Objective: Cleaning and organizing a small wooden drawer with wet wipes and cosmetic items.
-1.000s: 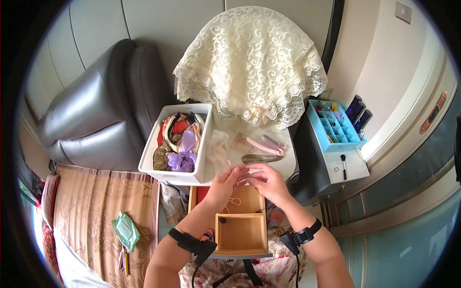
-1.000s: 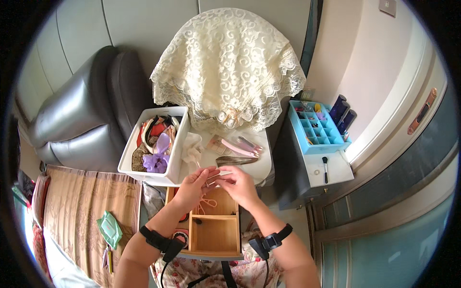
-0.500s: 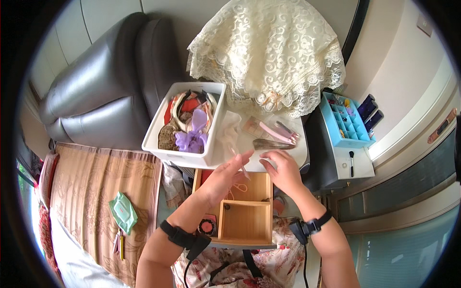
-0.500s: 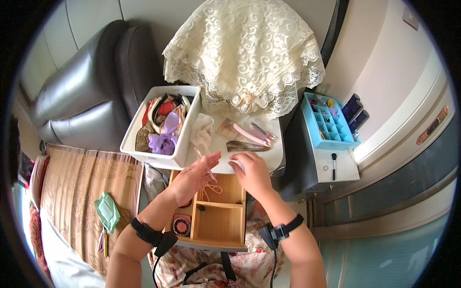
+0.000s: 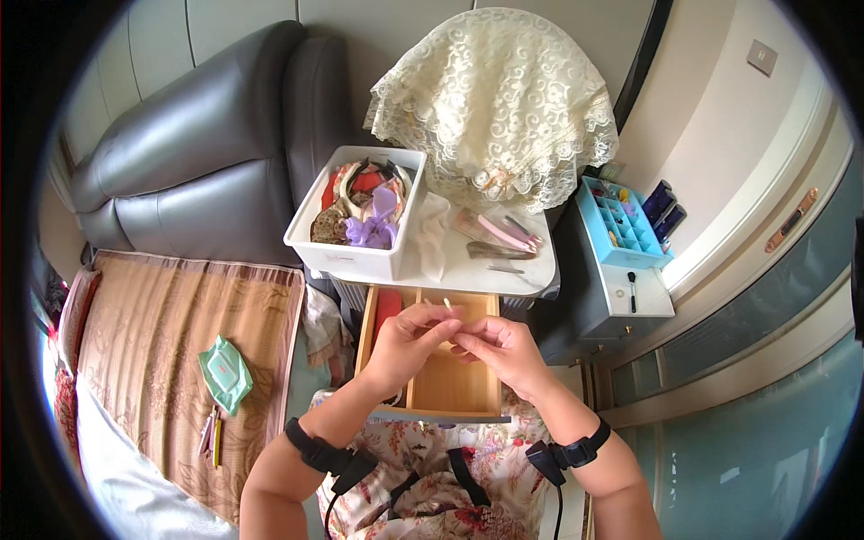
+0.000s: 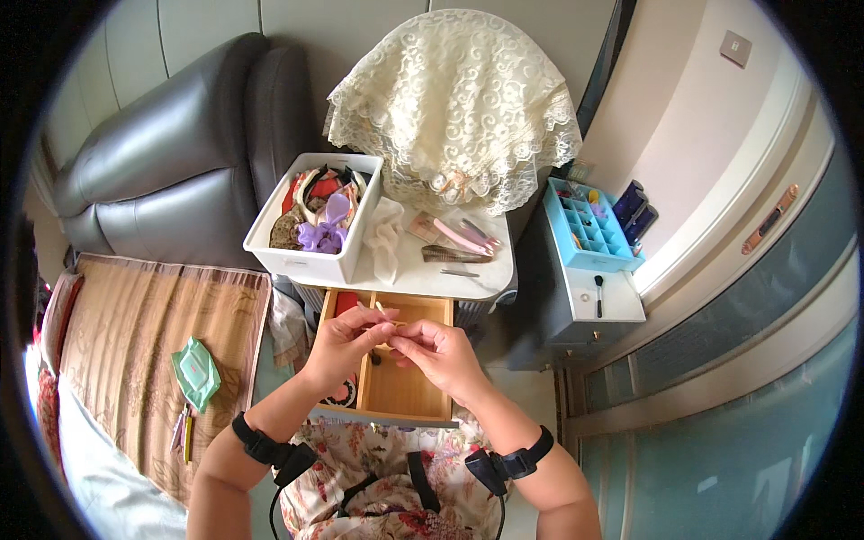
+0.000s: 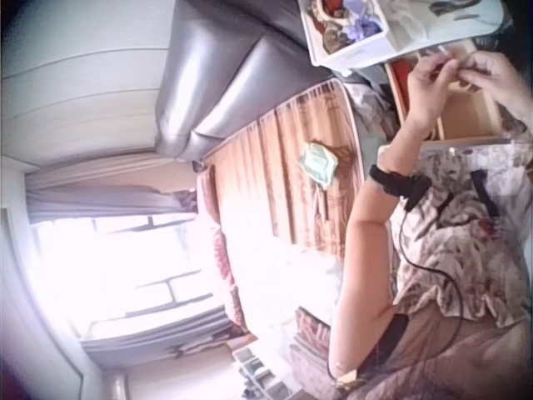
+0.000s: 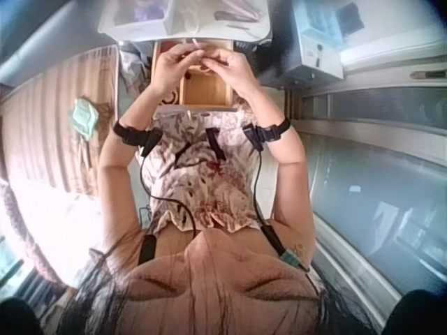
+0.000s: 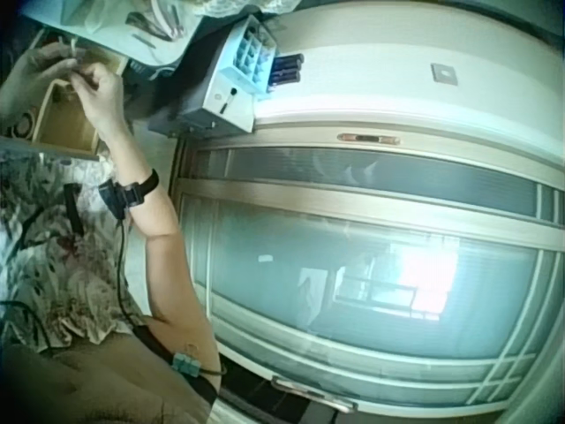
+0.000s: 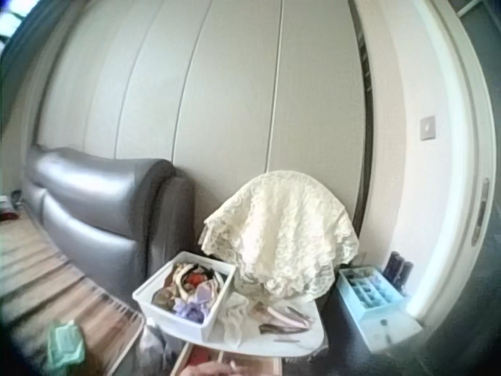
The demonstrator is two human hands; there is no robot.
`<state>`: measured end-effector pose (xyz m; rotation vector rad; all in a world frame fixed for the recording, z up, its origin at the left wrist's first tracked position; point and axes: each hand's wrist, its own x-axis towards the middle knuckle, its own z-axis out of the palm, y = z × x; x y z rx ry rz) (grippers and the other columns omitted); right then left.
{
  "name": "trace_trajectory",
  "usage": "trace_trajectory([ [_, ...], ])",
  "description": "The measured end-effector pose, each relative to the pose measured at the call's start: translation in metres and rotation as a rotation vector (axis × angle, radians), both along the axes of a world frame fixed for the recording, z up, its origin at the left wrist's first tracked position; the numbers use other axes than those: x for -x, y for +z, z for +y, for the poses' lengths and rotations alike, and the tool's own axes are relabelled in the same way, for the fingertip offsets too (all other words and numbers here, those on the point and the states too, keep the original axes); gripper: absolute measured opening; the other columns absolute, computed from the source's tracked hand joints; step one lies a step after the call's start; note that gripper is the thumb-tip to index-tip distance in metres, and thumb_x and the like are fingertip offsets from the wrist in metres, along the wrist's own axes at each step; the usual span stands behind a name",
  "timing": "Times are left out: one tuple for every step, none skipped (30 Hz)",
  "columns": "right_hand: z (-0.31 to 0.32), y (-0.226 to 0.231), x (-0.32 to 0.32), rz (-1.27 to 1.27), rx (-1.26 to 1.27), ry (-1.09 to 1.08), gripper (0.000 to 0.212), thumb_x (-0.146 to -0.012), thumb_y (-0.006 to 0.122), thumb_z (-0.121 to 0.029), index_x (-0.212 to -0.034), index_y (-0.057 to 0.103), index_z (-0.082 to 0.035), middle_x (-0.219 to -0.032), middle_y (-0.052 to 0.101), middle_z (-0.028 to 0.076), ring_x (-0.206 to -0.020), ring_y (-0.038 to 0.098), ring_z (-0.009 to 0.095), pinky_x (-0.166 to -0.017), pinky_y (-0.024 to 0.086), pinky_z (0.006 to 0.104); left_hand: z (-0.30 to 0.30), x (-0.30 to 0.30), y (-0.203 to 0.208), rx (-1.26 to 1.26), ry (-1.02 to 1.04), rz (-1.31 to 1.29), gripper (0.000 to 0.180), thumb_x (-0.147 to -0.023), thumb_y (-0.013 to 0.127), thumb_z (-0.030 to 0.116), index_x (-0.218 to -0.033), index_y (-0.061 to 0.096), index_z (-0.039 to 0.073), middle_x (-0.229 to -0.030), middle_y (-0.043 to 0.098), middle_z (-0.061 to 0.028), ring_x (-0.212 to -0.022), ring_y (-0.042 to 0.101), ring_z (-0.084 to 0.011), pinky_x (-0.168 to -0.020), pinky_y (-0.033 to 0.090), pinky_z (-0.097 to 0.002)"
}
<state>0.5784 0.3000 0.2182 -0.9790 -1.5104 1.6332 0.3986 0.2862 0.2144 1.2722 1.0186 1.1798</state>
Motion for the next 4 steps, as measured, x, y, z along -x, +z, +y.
trace_trajectory([
  [-0.005, 0.001, 0.001, 0.043, 0.019, -0.024, 0.02, -0.092, 0.058, -0.012, -0.106, 0.06, 0.001, -0.099, 0.066, 0.007, -0.091, 0.063, 0.015, -0.077, 0.052, 0.0271, -0.005, 0.001, 0.002, -0.031, 0.017, 0.008, 0.021, -0.088, 0.062, 0.012, -0.106, 0.065, 0.0, -0.098, 0.061, -0.0057, -0.091, 0.057, -0.0118, -0.083, 0.046, -0.0251],
  [-0.01, 0.001, 0.001, 0.087, 0.038, -0.048, 0.021, -0.092, 0.058, -0.012, -0.108, 0.059, 0.002, -0.1, 0.065, 0.008, -0.094, 0.063, 0.016, -0.079, 0.052, 0.0278, -0.01, 0.003, 0.003, -0.061, 0.034, 0.015, 0.022, -0.088, 0.063, 0.012, -0.107, 0.065, 0.001, -0.096, 0.061, -0.0057, -0.09, 0.057, -0.0115, -0.082, 0.045, -0.0248],
  [-0.014, -0.002, 0.0, 0.078, 0.043, -0.094, 0.023, -0.092, 0.057, -0.012, -0.111, 0.058, 0.001, -0.102, 0.065, 0.008, -0.095, 0.064, 0.018, -0.08, 0.053, 0.028, -0.013, 0.003, -0.001, -0.129, 0.064, 0.04, 0.022, -0.087, 0.064, 0.01, -0.108, 0.066, 0.005, -0.101, 0.062, -0.0067, -0.09, 0.057, -0.0122, -0.082, 0.045, -0.0243],
  [-0.017, -0.005, 0.0, 0.072, 0.048, -0.136, 0.025, -0.092, 0.056, -0.012, -0.114, 0.056, 0.001, -0.103, 0.064, 0.009, -0.095, 0.064, 0.019, -0.08, 0.053, 0.0282, -0.014, 0.007, -0.003, -0.272, 0.121, 0.185, 0.021, -0.087, 0.064, 0.011, -0.107, 0.067, 0.007, -0.102, 0.063, -0.0078, -0.09, 0.059, -0.0159, -0.082, 0.045, -0.0255],
])
